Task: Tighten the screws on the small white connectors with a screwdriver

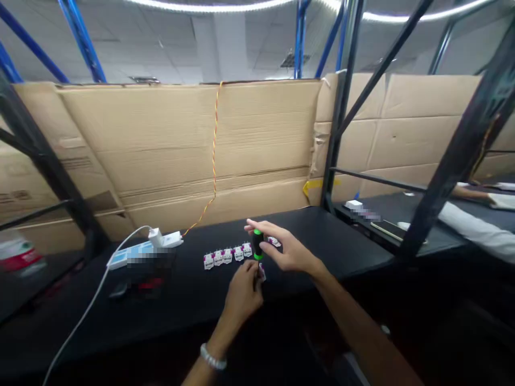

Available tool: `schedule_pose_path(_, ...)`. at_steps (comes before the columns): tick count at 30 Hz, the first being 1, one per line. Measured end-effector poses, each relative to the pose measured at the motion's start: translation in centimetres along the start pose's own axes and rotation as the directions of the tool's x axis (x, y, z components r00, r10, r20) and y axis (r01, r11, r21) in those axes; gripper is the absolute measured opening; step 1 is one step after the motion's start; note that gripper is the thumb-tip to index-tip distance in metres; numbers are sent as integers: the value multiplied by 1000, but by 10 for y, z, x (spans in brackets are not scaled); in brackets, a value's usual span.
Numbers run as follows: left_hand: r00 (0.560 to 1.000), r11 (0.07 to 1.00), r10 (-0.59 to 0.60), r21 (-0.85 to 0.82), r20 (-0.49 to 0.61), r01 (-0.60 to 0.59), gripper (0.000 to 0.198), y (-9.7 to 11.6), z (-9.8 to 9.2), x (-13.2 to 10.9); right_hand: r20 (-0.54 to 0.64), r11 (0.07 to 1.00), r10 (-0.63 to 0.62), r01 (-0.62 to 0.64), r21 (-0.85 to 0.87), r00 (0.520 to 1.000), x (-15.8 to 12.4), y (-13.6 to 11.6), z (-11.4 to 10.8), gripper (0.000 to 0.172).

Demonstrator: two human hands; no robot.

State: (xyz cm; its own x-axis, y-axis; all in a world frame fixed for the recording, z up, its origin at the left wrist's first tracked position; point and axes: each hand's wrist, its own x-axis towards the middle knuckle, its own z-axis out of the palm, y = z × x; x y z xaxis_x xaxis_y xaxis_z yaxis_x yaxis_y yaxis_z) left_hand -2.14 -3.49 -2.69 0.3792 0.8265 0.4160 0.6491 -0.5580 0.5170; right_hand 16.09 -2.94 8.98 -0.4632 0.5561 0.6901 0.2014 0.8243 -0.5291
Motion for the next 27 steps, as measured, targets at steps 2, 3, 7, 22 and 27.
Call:
schedule_pose_path(2,1000,1000,-6,11,2,6,20,0,0,0,-59,999,2,-4,-43,998,1,2,2,51)
schedule_pose_path(3,1000,1000,-10,13,2,10,19,0,1,0,-99,996,10,-18,-85,995,1,3,4,46)
schedule_pose_path(7,1000,1000,-11,5,3,11,20,0,0,0,-128,988,23,-42,-149,992,0,7,6,52)
schedule_pose_path(22,1000,999,-28,34,14,28,22,5,-2,1,-82,1000,-3,1,-24,997,-4,9,4,55)
schedule_pose_path(27,1000,999,-19,48,3,19,20,5,-1,0,-185,990,-3,-23,-138,983,-3,11,4,38)
